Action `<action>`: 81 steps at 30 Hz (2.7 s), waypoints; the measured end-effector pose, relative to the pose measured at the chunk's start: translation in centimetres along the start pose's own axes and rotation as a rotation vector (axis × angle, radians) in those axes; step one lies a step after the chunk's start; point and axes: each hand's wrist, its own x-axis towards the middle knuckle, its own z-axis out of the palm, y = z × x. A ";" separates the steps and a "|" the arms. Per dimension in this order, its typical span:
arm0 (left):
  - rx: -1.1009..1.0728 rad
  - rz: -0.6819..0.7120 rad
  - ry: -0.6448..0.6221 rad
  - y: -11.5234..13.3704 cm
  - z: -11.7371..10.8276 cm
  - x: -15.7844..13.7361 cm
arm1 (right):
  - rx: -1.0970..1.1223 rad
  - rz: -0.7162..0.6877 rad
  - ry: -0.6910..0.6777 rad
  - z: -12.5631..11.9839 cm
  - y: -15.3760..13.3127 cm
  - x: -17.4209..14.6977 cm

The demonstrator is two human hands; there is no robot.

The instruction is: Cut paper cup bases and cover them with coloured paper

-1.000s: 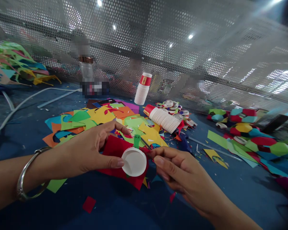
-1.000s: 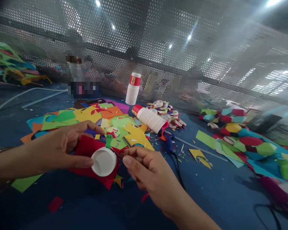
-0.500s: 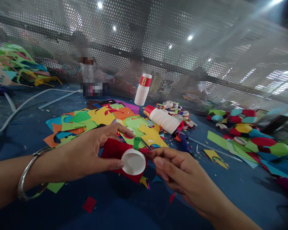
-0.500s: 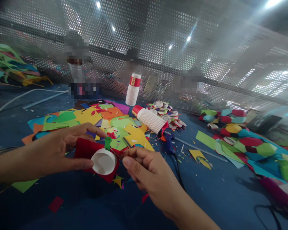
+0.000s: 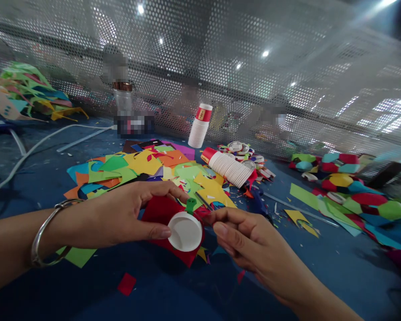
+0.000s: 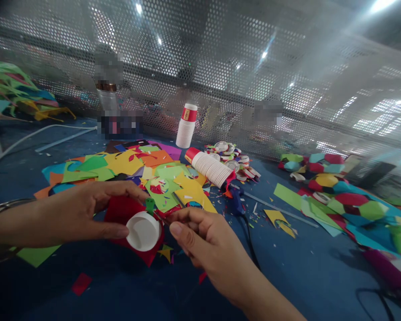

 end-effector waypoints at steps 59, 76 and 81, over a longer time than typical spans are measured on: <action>-0.415 -0.243 0.006 2.4 0.9 0.0 | -0.119 -0.150 0.182 0.7 0.7 0.9; -0.293 -0.268 0.022 2.2 0.4 0.4 | 0.001 -0.193 0.106 0.4 0.5 0.6; -0.404 -0.167 0.089 1.7 0.4 0.5 | 0.107 -0.132 0.097 0.2 0.5 0.5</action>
